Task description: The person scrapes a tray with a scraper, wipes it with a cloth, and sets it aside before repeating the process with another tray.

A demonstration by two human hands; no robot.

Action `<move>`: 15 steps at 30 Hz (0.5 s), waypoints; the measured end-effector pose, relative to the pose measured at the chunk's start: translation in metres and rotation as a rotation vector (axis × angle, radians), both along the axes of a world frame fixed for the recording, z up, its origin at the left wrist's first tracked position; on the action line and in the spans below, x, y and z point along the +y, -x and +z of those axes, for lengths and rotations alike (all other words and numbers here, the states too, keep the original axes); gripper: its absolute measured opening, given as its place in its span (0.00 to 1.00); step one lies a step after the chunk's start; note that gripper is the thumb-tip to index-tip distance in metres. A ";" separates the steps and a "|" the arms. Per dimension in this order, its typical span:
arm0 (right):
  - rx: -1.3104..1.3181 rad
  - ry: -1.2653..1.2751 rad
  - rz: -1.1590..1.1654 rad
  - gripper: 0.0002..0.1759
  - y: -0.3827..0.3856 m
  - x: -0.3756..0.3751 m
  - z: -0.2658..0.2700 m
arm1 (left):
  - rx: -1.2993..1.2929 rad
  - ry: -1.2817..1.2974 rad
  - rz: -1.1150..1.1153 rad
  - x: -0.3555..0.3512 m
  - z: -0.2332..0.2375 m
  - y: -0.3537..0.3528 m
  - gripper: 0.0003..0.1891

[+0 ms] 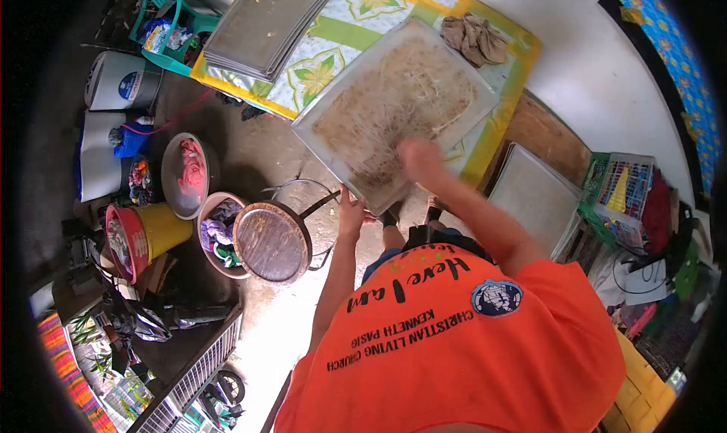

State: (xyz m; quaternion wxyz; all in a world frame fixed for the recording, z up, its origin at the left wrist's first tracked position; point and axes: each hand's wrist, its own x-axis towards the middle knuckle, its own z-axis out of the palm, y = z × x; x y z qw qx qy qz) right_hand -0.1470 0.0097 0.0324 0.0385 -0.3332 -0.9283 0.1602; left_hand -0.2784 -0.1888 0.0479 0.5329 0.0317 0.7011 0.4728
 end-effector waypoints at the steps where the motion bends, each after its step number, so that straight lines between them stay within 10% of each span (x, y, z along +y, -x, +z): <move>1: 0.009 0.269 0.121 0.10 0.012 -0.037 0.023 | 0.006 0.017 -0.003 -0.002 -0.002 0.000 0.43; 7: 0.151 0.196 -0.537 0.11 -0.078 0.138 0.023 | 0.058 0.013 -0.009 -0.008 -0.007 -0.002 0.43; 15: 0.005 0.204 0.116 0.09 -0.014 -0.024 0.019 | 0.061 -0.016 -0.010 -0.001 0.000 -0.001 0.43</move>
